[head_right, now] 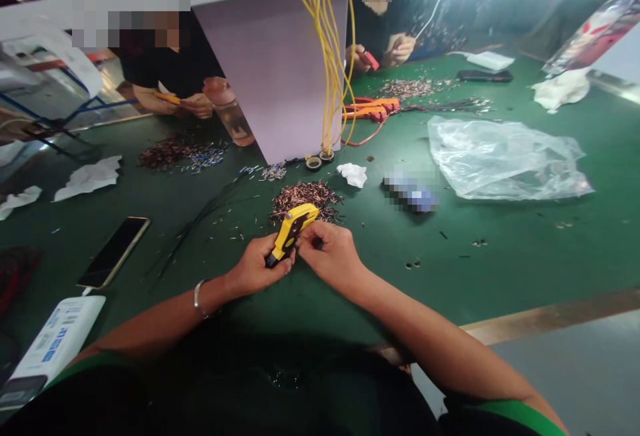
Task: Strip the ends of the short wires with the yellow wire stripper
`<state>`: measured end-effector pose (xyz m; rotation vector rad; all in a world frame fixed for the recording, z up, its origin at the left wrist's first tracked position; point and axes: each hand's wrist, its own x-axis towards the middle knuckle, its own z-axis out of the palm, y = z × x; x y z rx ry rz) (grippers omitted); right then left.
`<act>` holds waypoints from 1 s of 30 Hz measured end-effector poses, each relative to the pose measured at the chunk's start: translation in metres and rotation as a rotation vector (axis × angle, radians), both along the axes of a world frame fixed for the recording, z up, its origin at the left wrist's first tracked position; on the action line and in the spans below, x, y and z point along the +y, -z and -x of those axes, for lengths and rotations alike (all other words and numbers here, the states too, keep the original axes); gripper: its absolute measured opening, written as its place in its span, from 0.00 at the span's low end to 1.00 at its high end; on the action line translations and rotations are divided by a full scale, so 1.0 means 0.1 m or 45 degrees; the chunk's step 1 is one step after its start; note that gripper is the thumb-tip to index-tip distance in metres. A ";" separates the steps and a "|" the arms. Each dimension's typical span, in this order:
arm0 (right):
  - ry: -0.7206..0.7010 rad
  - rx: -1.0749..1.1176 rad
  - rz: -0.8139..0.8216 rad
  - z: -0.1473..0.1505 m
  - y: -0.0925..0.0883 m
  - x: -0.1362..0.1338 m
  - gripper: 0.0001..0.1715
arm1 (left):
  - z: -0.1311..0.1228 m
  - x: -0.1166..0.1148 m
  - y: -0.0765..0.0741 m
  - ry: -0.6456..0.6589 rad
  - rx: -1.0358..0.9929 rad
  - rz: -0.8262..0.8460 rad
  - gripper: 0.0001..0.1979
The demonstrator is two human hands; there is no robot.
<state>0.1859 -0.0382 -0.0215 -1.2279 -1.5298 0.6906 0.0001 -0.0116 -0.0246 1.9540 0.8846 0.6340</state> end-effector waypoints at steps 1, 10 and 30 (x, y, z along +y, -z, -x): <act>0.000 0.022 0.029 0.01 0.00 0.00 0.07 | 0.00 0.00 0.01 -0.015 0.002 -0.003 0.06; -0.026 0.254 0.292 0.04 0.07 0.04 0.04 | -0.03 -0.05 0.05 -0.196 0.038 0.024 0.06; -0.103 0.569 0.437 0.06 0.09 0.06 0.04 | -0.04 0.00 0.10 -0.167 0.087 -0.067 0.06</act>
